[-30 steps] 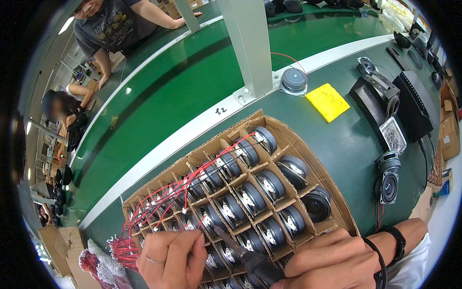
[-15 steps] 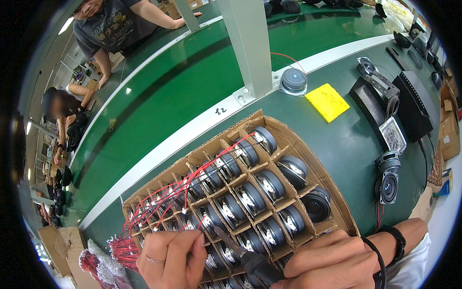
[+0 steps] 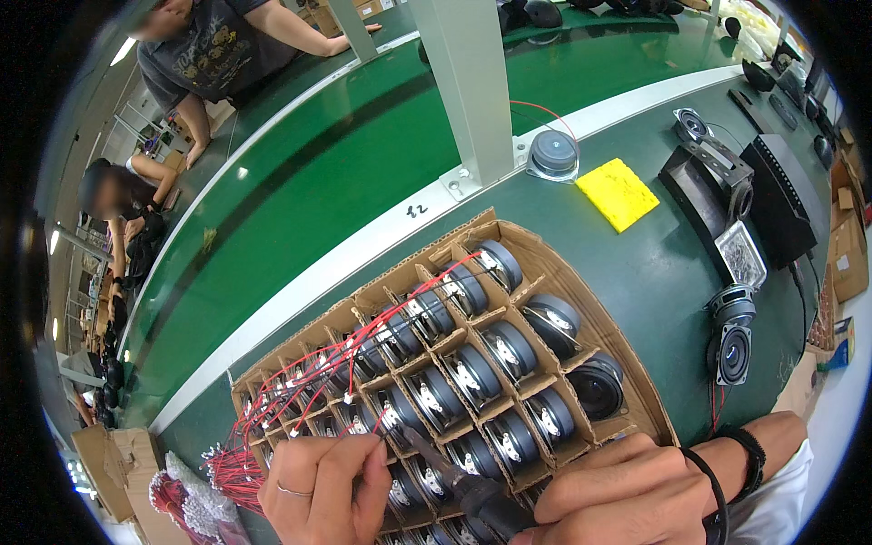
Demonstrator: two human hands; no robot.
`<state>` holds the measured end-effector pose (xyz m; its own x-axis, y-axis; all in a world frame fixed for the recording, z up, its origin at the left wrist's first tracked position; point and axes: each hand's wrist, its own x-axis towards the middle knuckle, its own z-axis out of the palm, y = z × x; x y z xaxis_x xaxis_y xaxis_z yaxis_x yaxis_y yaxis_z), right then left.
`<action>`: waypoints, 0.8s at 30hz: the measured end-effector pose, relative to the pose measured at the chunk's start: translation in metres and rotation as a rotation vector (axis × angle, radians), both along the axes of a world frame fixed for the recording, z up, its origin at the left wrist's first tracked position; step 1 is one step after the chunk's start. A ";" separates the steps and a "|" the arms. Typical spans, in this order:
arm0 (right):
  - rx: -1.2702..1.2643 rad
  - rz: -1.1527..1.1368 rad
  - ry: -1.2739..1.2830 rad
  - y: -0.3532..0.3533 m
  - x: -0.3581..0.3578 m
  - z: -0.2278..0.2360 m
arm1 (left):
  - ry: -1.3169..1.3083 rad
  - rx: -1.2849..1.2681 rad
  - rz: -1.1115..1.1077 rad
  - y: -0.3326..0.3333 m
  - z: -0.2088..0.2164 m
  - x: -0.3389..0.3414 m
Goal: Soldering red wires to the terminals of multiple small speakers in a cardboard tray.
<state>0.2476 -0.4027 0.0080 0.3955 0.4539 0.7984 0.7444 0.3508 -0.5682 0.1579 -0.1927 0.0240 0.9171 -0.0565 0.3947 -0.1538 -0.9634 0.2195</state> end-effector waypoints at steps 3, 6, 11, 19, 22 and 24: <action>-0.003 -0.002 -0.002 0.000 0.000 0.000 | 0.002 0.004 -0.001 0.000 0.000 0.000; -0.005 -0.008 -0.002 0.000 -0.001 0.001 | -0.004 0.007 -0.005 0.000 0.000 0.001; -0.001 -0.005 0.001 0.001 -0.001 0.001 | -0.003 0.013 0.002 0.000 0.000 0.000; 0.004 -0.012 -0.004 0.001 -0.001 0.001 | 0.005 0.016 0.003 0.000 0.000 0.000; 0.009 -0.007 -0.002 0.001 -0.001 0.001 | -0.033 0.036 0.080 -0.002 -0.009 0.001; 0.011 -0.008 -0.002 0.002 0.000 0.001 | -0.017 0.027 0.042 0.000 -0.003 0.000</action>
